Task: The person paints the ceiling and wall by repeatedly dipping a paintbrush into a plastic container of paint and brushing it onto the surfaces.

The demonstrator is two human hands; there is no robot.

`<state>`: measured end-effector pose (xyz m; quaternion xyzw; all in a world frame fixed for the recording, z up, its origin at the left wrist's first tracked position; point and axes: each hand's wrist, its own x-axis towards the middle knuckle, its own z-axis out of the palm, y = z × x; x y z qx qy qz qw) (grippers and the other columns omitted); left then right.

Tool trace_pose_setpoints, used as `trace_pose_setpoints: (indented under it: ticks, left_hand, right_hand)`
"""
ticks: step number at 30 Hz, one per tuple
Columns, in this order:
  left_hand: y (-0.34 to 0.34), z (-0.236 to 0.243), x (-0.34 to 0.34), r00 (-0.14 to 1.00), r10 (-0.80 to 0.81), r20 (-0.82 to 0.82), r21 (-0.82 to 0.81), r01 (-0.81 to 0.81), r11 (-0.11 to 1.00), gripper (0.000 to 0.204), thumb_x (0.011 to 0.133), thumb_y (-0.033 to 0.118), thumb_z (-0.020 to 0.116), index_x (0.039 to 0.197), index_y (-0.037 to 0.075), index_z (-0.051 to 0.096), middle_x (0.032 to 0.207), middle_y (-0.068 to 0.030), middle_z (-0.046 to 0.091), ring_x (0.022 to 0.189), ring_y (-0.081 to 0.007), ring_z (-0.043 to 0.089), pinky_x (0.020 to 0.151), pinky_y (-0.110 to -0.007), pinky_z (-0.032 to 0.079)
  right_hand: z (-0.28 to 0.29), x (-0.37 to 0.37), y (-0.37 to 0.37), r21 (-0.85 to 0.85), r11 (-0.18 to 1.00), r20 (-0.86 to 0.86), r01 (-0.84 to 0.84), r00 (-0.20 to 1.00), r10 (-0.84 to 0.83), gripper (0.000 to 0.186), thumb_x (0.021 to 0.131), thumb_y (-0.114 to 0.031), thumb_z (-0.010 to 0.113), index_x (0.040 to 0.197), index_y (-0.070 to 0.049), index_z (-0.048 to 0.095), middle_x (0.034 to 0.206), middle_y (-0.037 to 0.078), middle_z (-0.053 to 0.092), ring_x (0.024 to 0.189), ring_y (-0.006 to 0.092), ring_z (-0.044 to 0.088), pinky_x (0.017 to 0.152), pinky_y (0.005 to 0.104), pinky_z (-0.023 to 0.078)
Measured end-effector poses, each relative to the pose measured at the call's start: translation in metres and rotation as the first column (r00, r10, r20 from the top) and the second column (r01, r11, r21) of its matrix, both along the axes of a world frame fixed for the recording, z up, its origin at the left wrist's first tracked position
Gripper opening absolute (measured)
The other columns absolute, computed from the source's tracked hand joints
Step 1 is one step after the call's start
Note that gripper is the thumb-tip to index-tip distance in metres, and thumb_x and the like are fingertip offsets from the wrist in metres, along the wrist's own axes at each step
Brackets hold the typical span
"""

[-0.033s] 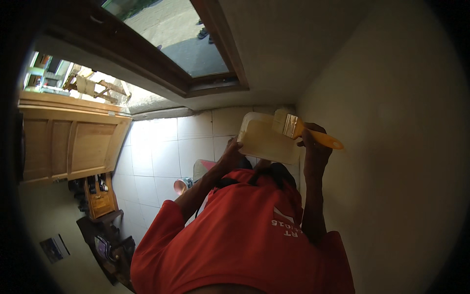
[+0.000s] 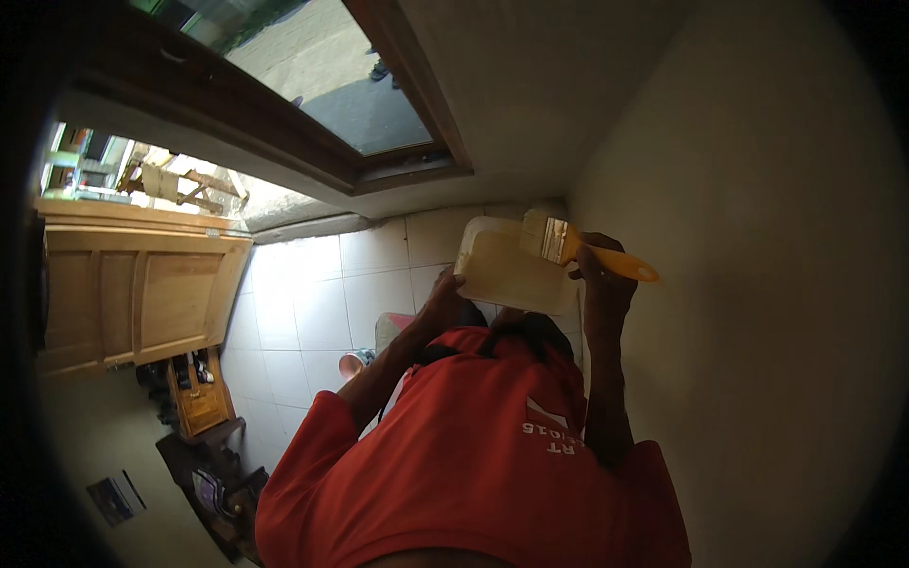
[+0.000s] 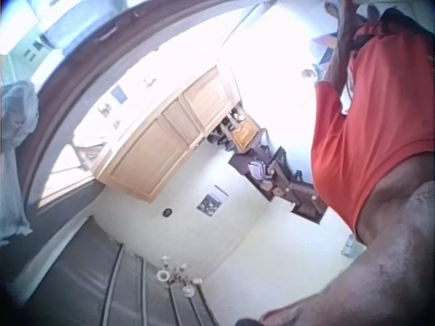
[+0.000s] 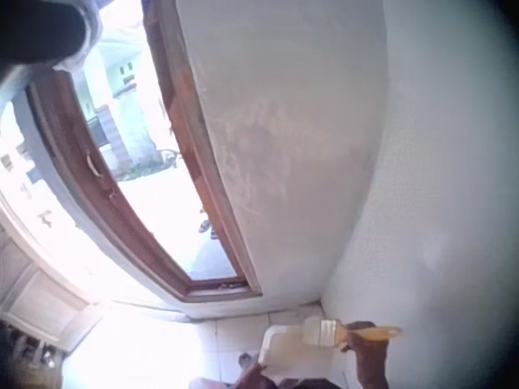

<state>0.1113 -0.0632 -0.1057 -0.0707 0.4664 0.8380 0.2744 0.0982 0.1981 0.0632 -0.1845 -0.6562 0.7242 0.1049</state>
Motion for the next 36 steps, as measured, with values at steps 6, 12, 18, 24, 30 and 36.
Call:
trace_pose_setpoints:
  ticks: [6, 12, 18, 24, 30, 36]
  left_hand:
    - [0.002, 0.000, -0.032, 0.986, -0.167, -0.007, -0.050, 0.167, 0.985, 0.075, 0.088, 0.043, 0.055, 0.143, -0.003, 0.036, 0.135, -0.0154, 0.051, 0.126, -0.0251, 0.050, 0.107, -0.040, 0.039]
    - [0.006, -0.035, -0.091, 0.930, -0.356, 0.090, -0.076, 0.363, 0.929, 0.066, 0.091, 0.036, 0.050, 0.143, -0.003, 0.037, 0.132, -0.0153, 0.054, 0.123, -0.0250, 0.053, 0.102, -0.039, 0.044]
    - [0.010, -0.030, -0.124, 0.797, -0.592, 0.119, -0.111, 0.603, 0.790, 0.062, 0.090, 0.031, 0.048, 0.142, -0.001, 0.038, 0.132, -0.0162, 0.054, 0.122, -0.0271, 0.055, 0.098, -0.040, 0.048]
    - [0.001, 0.006, -0.140, 0.598, -0.799, 0.061, -0.297, 0.775, 0.557, 0.069, 0.086, 0.033, 0.051, 0.144, -0.001, 0.036, 0.135, -0.0180, 0.051, 0.124, -0.0293, 0.054, 0.099, -0.044, 0.048]
    - [-0.010, 0.012, -0.155, 0.417, -0.904, 0.090, -0.170, 0.901, 0.399, 0.075, 0.084, 0.035, 0.056, 0.146, -0.001, 0.033, 0.136, -0.0184, 0.050, 0.126, -0.0293, 0.053, 0.102, -0.043, 0.046]
    - [-0.013, 0.002, -0.152, 0.259, -0.960, 0.110, -0.129, 0.961, 0.244, 0.065, 0.089, 0.033, 0.057, 0.144, 0.004, 0.038, 0.137, -0.0135, 0.052, 0.126, -0.0272, 0.053, 0.104, -0.046, 0.045]
  right_hand:
    - [-0.018, 0.002, 0.002, -0.026, 0.999, 0.026, 0.027, 0.999, -0.027, 0.022, 0.092, -0.016, 0.067, 0.109, -0.002, 0.064, 0.098, 0.007, 0.066, 0.080, 0.0112, 0.063, 0.068, 0.0264, 0.053]
    - [-0.069, 0.005, 0.000, 0.069, 0.974, 0.076, 0.218, 0.972, -0.223, 0.020, 0.089, -0.012, 0.066, 0.106, -0.003, 0.063, 0.092, 0.005, 0.067, 0.077, 0.0109, 0.061, 0.069, 0.0279, 0.050]
    - [-0.070, 0.048, -0.022, 0.173, 0.872, 0.050, 0.459, 0.880, -0.473, 0.020, 0.090, -0.013, 0.067, 0.106, -0.001, 0.063, 0.094, 0.008, 0.068, 0.080, 0.0129, 0.064, 0.071, 0.0290, 0.052]
    - [-0.050, 0.071, -0.086, 0.247, 0.712, 0.135, 0.657, 0.704, -0.697, 0.015, 0.093, -0.013, 0.065, 0.105, -0.004, 0.065, 0.094, 0.005, 0.066, 0.075, 0.0105, 0.060, 0.069, 0.0262, 0.051]
    - [-0.052, 0.066, -0.153, 0.405, 0.571, 0.023, 0.714, 0.617, -0.787, 0.015, 0.090, -0.011, 0.069, 0.103, -0.005, 0.066, 0.100, 0.006, 0.070, 0.080, 0.0135, 0.067, 0.063, 0.0257, 0.053]
    - [-0.058, 0.085, -0.194, 0.643, 0.424, 0.040, 0.638, 0.525, -0.850, 0.018, 0.091, -0.017, 0.069, 0.104, -0.006, 0.068, 0.098, 0.006, 0.070, 0.081, 0.0150, 0.067, 0.070, 0.0278, 0.052]
